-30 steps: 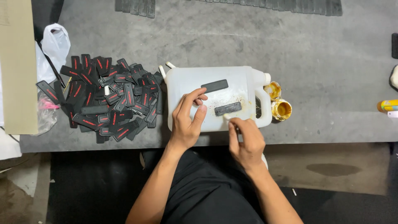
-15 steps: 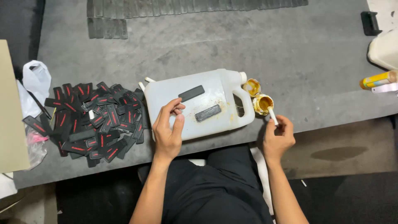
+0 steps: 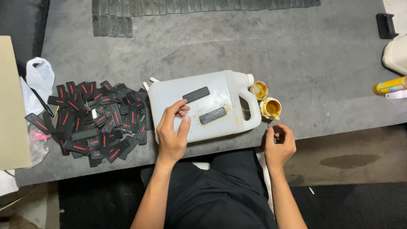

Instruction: Applying adhesive to small tags and arranging them in a row on a workbench

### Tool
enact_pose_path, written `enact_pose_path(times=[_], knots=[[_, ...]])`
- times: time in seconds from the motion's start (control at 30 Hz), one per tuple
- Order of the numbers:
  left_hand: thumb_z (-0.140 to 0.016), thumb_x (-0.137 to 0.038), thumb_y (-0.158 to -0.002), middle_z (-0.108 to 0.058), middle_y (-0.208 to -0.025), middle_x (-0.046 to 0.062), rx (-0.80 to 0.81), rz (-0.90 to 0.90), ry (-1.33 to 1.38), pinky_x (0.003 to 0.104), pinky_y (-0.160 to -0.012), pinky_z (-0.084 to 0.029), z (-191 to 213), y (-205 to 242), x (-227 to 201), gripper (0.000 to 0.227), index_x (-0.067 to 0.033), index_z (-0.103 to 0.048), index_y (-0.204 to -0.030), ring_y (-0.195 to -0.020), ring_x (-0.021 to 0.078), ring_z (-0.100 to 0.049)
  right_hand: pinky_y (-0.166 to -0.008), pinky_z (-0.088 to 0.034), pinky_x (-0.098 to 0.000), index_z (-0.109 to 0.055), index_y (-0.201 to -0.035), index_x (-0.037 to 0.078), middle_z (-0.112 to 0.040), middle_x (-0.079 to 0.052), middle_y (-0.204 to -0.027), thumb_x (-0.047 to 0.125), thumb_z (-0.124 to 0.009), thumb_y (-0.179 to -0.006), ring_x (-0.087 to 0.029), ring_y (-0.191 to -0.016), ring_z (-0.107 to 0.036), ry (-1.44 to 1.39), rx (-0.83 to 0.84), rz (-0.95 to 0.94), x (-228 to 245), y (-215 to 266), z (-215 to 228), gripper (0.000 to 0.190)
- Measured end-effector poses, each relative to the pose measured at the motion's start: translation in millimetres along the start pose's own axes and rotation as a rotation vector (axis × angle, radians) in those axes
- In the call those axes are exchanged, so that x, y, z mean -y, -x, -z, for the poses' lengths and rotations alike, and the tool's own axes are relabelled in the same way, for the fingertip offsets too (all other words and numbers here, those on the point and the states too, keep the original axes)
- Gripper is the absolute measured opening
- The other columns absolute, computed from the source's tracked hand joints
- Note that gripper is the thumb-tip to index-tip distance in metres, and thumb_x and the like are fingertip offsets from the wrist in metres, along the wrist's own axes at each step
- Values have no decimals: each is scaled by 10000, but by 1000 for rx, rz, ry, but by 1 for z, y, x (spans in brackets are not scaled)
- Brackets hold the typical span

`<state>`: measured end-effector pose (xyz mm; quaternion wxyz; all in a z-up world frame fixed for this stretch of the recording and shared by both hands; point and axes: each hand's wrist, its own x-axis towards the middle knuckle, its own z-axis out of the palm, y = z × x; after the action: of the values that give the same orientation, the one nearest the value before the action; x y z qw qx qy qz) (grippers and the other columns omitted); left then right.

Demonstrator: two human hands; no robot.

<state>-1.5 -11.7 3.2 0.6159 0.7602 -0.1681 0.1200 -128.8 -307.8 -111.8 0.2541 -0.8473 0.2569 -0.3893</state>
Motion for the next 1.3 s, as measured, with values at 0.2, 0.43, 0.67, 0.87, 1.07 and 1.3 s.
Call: enact_pose_path(times=[0.2,0.43,0.67,0.87,1.07,1.3], knots=[[-636,-139,-976,-703,-1008,150,7,-45,-10,383,-849,-559,-1,1,1,317,26,-662,-1246,-888,263,-655,-714,-515,-357,-730,-1017,81,-659,-52,-855,13,-795,-924,-268,-756,-634,-59,8,176,51,-9,19,132],[-655,-100,-948,-699,-1000,142,7,-68,-6,365,-840,-560,1,0,1,321,16,-662,-1247,-883,248,-643,-812,-480,-385,-760,-1125,106,-680,-81,-1002,157,-769,-889,-293,-918,-629,-219,484,591,166,-67,-2,242],[-643,-115,-955,-700,-1005,156,5,-66,41,385,-829,-565,4,0,3,325,11,-661,-1254,-879,274,-649,-956,-403,-452,-647,-1183,185,-617,-60,-1207,255,-724,-832,-295,-1182,-585,148,743,927,176,-83,-15,366],[-654,-133,-952,-698,-1020,156,21,-60,94,388,-831,-563,8,0,3,345,8,-654,-1266,-884,273,-646,-944,-410,-447,-653,-1108,203,-628,-33,-1127,212,-744,-801,-281,-1153,-591,115,898,910,181,-96,-14,320],[-660,-136,-942,-696,-1029,157,33,-63,143,402,-836,-559,13,-2,4,360,9,-655,-1272,-893,282,-647,-901,-415,-436,-641,-931,195,-649,-12,-1053,214,-752,-817,-262,-1104,-600,68,1068,912,186,-120,-15,160],[-601,-127,-933,-671,-1082,110,61,-22,126,367,-909,-510,23,-6,-10,319,-13,-634,-1229,-938,235,-608,-922,-468,-293,-773,-857,159,-713,42,-894,228,-721,-905,-151,-933,-629,-176,1350,467,213,-168,-10,99]])
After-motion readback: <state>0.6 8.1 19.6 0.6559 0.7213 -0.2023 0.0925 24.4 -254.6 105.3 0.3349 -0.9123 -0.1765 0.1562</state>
